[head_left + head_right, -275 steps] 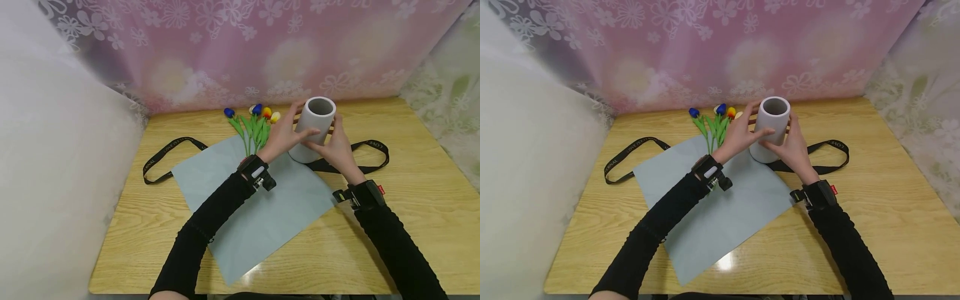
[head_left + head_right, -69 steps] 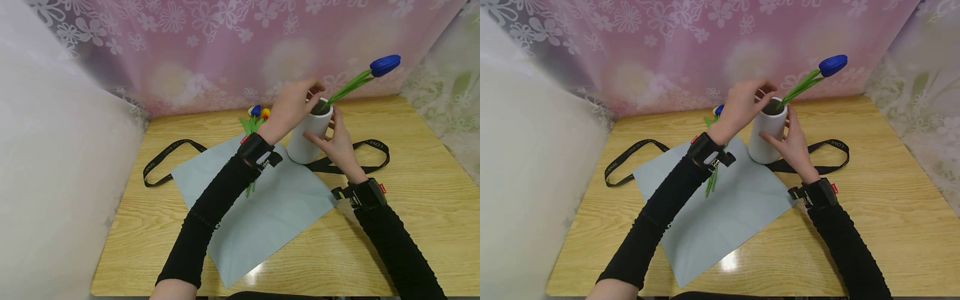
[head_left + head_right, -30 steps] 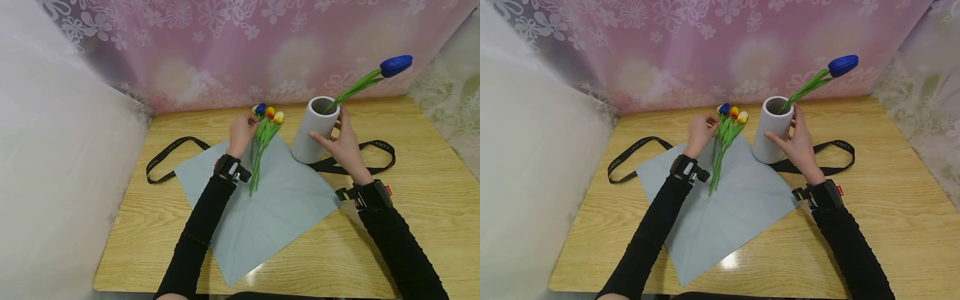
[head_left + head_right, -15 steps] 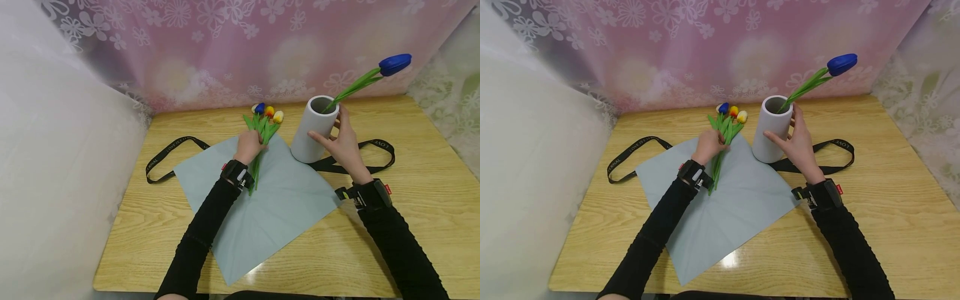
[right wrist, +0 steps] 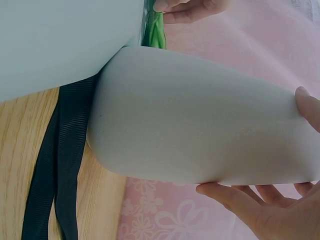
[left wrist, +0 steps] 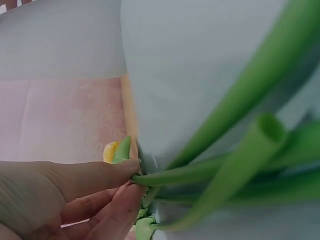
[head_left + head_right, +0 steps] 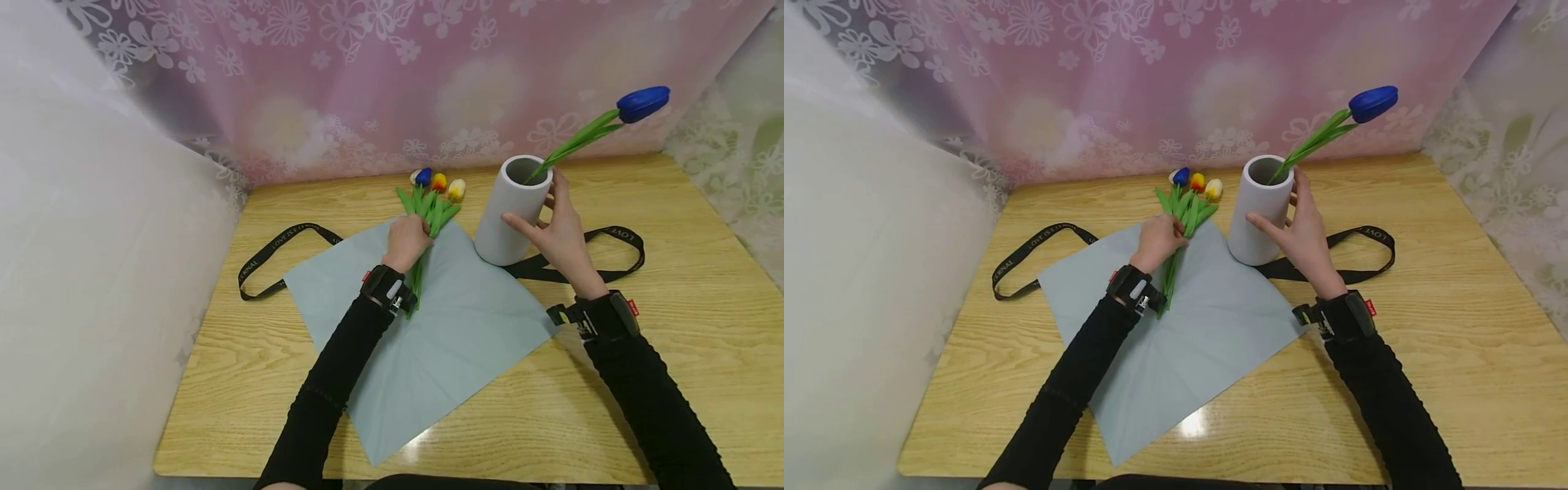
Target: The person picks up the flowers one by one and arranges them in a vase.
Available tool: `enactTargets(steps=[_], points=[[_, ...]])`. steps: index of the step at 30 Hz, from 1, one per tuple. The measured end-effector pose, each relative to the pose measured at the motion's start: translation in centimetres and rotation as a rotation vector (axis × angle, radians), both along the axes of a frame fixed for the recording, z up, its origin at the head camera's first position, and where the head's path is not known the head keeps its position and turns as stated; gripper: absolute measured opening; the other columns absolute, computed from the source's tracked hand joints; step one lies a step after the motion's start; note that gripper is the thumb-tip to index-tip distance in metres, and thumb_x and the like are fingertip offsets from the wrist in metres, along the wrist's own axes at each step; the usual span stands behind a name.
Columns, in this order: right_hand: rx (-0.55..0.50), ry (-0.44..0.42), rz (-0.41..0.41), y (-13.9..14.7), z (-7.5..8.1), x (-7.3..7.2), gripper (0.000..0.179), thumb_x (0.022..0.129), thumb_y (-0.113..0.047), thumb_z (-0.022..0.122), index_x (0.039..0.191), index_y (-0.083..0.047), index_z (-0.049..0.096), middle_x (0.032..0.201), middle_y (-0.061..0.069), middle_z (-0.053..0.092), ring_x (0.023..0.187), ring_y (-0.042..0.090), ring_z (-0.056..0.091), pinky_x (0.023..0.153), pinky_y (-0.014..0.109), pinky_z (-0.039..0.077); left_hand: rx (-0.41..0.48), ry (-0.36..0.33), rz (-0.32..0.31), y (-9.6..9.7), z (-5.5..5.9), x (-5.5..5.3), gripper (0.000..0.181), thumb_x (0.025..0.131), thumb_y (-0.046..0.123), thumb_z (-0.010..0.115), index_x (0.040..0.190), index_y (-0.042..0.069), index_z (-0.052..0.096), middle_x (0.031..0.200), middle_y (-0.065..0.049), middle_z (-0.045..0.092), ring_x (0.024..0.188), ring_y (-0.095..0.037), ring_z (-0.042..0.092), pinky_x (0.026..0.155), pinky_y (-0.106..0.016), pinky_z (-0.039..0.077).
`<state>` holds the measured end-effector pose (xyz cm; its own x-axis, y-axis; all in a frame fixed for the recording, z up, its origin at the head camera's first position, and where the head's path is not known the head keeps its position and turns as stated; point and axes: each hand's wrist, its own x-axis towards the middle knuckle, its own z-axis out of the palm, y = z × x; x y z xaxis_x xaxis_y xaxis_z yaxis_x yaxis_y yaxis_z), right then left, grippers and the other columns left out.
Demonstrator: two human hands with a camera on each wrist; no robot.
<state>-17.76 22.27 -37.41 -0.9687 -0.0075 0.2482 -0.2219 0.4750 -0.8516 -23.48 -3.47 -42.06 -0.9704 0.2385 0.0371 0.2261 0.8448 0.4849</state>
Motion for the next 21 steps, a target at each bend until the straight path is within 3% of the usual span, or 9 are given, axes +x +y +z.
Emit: enactTargets(steps=[3, 7, 15, 21], points=[[0.001, -0.005, -0.002, 0.0, 0.0, 0.0, 0.098, 0.091, -0.024, 0.078, 0.162, -0.031, 0.012, 0.158, 0.018, 0.031, 0.142, 0.049, 0.036, 0.100, 0.075, 0.039, -0.006, 0.021, -0.003, -0.1, 0.3, 0.3, 0.008, 0.093, 0.014, 0.076, 0.090, 0.007, 0.074, 0.084, -0.006, 0.069, 0.077, -0.020, 0.064, 0.069, -0.029, 0.051], [0.002, -0.006, -0.003, 0.0, 0.0, 0.0, 0.098, 0.091, -0.025, 0.078, 0.162, -0.031, 0.012, 0.158, 0.018, 0.032, 0.142, 0.049, 0.036, 0.100, 0.075, 0.039, 0.010, 0.034, -0.024, -0.4, 0.8, 0.6, 0.018, 0.095, 0.014, 0.074, 0.109, 0.003, 0.076, 0.098, -0.011, 0.075, 0.087, -0.024, 0.069, 0.076, -0.033, 0.056], [-0.007, -0.002, -0.001, 0.0, -0.1, 0.0, 0.098, 0.091, -0.023, 0.079, 0.162, -0.031, 0.012, 0.157, 0.019, 0.033, 0.141, 0.049, 0.037, 0.098, 0.075, 0.040, 0.139, 0.077, -0.052, -0.6, 1.9, 0.9, 0.018, 0.094, 0.015, 0.075, 0.108, 0.004, 0.075, 0.092, -0.010, 0.075, 0.074, -0.021, 0.068, 0.058, -0.024, 0.047], [-0.009, 0.006, 0.004, 0.0, 0.0, 0.0, 0.098, 0.090, -0.022, 0.079, 0.162, -0.030, 0.012, 0.157, 0.019, 0.033, 0.140, 0.050, 0.038, 0.098, 0.075, 0.040, 0.255, 0.097, -0.042, -0.7, 2.9, 1.1, 0.020, 0.095, 0.019, 0.074, 0.110, 0.006, 0.074, 0.096, -0.009, 0.075, 0.081, -0.021, 0.071, 0.064, -0.024, 0.051]])
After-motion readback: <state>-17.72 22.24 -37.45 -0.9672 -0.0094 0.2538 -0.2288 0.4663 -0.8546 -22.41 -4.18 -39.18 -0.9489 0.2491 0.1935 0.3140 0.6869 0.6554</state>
